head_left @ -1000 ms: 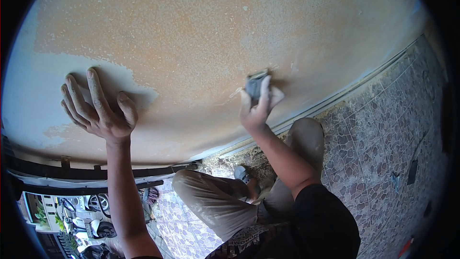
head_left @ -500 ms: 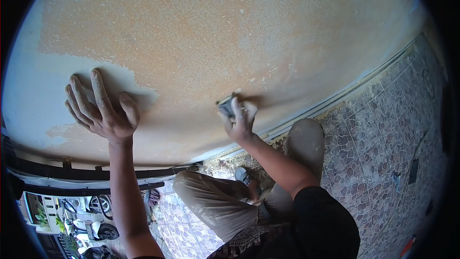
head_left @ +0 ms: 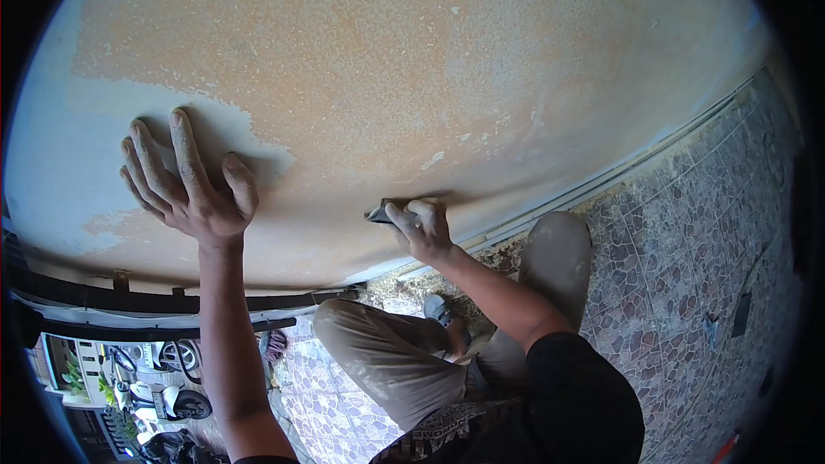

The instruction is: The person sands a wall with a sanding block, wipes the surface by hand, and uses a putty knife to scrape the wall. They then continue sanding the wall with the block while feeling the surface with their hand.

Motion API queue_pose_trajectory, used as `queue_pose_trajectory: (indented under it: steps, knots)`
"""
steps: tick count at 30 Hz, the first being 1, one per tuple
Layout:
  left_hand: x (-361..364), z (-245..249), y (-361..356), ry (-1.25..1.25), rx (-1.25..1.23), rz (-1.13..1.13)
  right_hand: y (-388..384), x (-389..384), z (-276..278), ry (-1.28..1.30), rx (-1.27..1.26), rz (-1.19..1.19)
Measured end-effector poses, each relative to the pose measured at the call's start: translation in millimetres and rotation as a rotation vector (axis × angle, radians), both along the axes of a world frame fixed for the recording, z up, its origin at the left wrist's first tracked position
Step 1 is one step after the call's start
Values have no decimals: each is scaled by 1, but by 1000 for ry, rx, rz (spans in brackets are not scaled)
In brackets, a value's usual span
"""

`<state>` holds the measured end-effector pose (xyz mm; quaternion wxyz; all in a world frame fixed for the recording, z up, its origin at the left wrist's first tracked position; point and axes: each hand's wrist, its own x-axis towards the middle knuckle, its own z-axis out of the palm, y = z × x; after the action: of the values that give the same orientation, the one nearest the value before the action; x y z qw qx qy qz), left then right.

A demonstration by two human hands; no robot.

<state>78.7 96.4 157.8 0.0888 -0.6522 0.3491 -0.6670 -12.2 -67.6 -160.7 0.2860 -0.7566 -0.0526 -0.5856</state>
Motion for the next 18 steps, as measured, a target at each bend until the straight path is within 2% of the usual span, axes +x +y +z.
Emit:
queue_pose_trajectory:
  steps: [1, 3, 5, 7, 9, 11, 13, 16, 18]
  knots:
    - [0, 0, -1, 8, -2, -1, 9, -1, -6, 77, -47, 13]
    - [-1, -1, 0, 24, -3, 3, -9, -3, 37, 52, -84, -55]
    - [-2, -1, 0, 24, -4, 14, -32, 2, 76, -85, 194, -131]
    - [-1, -2, -1, 25, -17, 7, -66, -6, 120, -103, 450, -172]
    - [0, -3, -1, 26, -16, -8, -70, 1, 97, -105, 490, -289]
    - [-1, -2, -2, 16, -22, -7, -36, 18, 21, -142, 323, -170]
    - [-3, -3, -3, 18, -27, -9, -14, 2, 2, -21, -69, -77]
    - [0, -2, -1, 16, -15, -4, -24, -2, 44, -18, -54, -87]
    - [-2, -4, -2, 27, -26, 1, -48, 11, 80, -250, 335, -119]
